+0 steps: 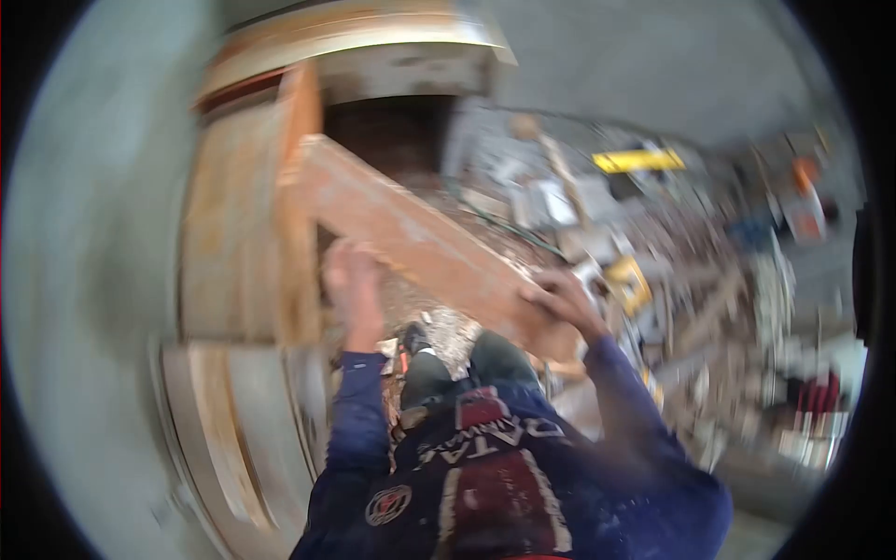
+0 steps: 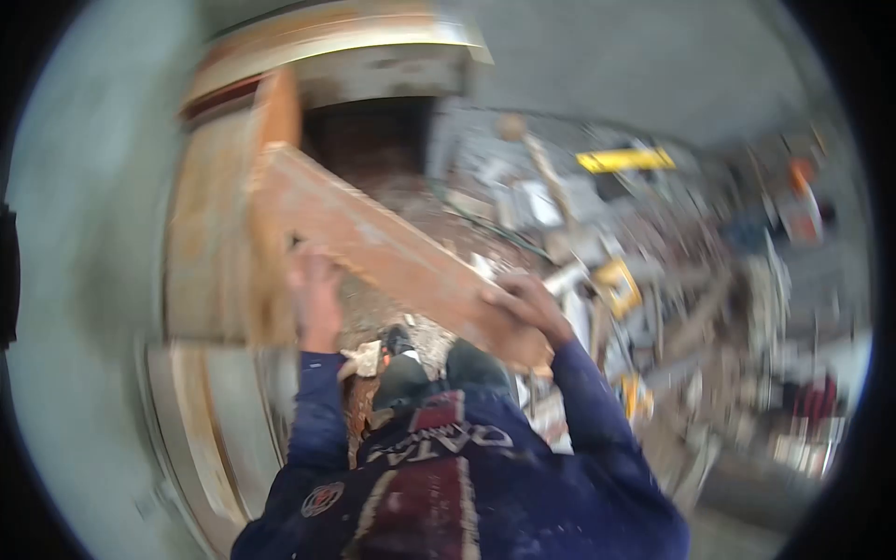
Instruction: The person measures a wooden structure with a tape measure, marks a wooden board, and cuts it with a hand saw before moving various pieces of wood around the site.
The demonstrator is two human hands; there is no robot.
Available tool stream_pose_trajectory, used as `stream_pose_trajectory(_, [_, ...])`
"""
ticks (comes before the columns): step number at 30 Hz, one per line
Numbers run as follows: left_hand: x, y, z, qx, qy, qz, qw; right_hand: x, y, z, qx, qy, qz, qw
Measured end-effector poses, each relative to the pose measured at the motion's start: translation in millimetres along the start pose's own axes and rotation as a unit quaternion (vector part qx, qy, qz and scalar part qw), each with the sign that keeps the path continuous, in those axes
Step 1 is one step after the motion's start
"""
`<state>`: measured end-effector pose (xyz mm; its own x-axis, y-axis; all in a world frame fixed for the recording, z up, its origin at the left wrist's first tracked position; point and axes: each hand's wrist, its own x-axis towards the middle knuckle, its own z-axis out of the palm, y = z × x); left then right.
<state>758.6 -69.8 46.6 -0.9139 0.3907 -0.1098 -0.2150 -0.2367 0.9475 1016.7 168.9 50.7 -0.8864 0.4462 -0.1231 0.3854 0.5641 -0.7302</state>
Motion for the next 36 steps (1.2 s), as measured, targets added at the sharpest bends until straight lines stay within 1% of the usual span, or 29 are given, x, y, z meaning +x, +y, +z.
stream_pose_trajectory(1, [24,-18,6,-0.006,0.014,0.011,1.0,6,-5,-4,0.026,0.003,0.017,1.0])
stream_pose_trajectory(2, [44,-11,21,-0.063,-0.014,-0.024,0.998,13,-1,-4,0.013,0.027,0.022,0.999])
stream_pose_trajectory(3, [59,7,31,-0.118,-0.022,-0.049,0.992,22,-3,2,-0.011,0.039,0.028,0.999])
stream_pose_trajectory(4, [70,14,45,-0.109,-0.049,-0.062,0.991,29,1,10,0.003,0.075,0.032,0.997])
stream_pose_trajectory(6, [106,31,85,-0.174,-0.08,-0.016,0.981,56,22,27,-0.026,0.15,0.059,0.987])
stream_pose_trajectory(7, [111,47,112,-0.189,-0.104,-0.026,0.976,71,23,29,-0.02,0.166,0.068,0.984])
stream_pose_trajectory(8, [124,46,131,-0.183,-0.119,-0.03,0.975,84,23,31,0.013,0.175,0.079,0.981])
stream_pose_trajectory(10, [149,41,170,-0.185,-0.24,0.028,0.953,103,30,35,0.055,0.191,0.091,0.976])
stream_pose_trajectory(11, [162,32,192,-0.138,-0.253,0.056,0.956,114,36,36,0.083,0.202,0.091,0.972])
stream_pose_trajectory(12, [178,16,214,-0.053,-0.24,0.079,0.966,134,42,34,0.112,0.211,0.082,0.968])
stream_pose_trajectory(13, [186,7,241,-0.035,-0.271,0.089,0.958,148,46,23,0.192,0.193,0.09,0.958])
stream_pose_trajectory(14, [196,-6,264,0.03,-0.287,0.107,0.952,157,54,13,0.24,0.214,0.077,0.944])
stream_pose_trajectory(15, [201,-7,288,0.096,-0.346,0.11,0.927,169,62,-1,0.262,0.232,0.082,0.933])
stream_pose_trajectory(16, [203,-21,312,0.024,-0.391,0.073,0.917,170,70,-13,0.286,0.252,0.1,0.919])
stream_pose_trajectory(17, [201,-30,327,0.064,-0.417,0.058,0.905,168,72,-28,0.37,0.276,0.1,0.882])
stream_pose_trajectory(18, [205,-37,349,0.1,-0.444,0.049,0.889,168,80,-46,0.369,0.296,0.11,0.874])
stream_pose_trajectory(20, [207,-46,388,0.114,-0.497,0.041,0.859,168,90,-81,0.457,0.333,0.068,0.822])
stream_pose_trajectory(21, [205,-52,405,0.129,-0.527,0.035,0.839,165,91,-97,0.403,0.372,0.088,0.832])
stream_pose_trajectory(22, [202,-59,421,0.125,-0.544,0.03,0.829,159,90,-111,0.399,0.39,0.096,0.824])
stream_pose_trajectory(24, [198,-71,455,0.163,-0.579,0.109,0.792,155,91,-142,0.416,0.413,0.107,0.803])
stream_pose_trajectory(25, [193,-70,473,0.172,-0.597,0.135,0.772,151,106,-144,0.349,0.428,0.15,0.82])
stream_pose_trajectory(26, [191,-70,487,0.158,-0.612,0.136,0.763,148,112,-148,0.338,0.446,0.155,0.814])
stream_pose_trajectory(28, [184,-71,515,0.169,-0.66,0.259,0.684,135,120,-149,0.309,0.497,0.231,0.777])
stream_pose_trajectory(29, [179,-72,527,0.159,-0.696,0.199,0.671,131,152,-131,0.252,0.548,0.223,0.766])
stream_pose_trajectory(30, [176,-79,540,0.134,-0.717,0.198,0.655,120,149,-135,0.234,0.572,0.235,0.75])
stream_pose_trajectory(32, [176,-89,558,0.121,-0.782,0.056,0.609,114,133,-135,0.191,0.616,0.26,0.719])
stream_pose_trajectory(33, [177,-87,569,0.151,-0.804,0.095,0.567,104,135,-132,0.17,0.595,0.29,0.73])
stream_pose_trajectory(34, [178,-84,577,0.149,-0.814,0.092,0.553,105,123,-132,0.171,0.604,0.299,0.719])
stream_pose_trajectory(36, [168,-85,601,0.168,-0.855,0.059,0.488,100,92,-144,0.247,0.66,0.294,0.646])
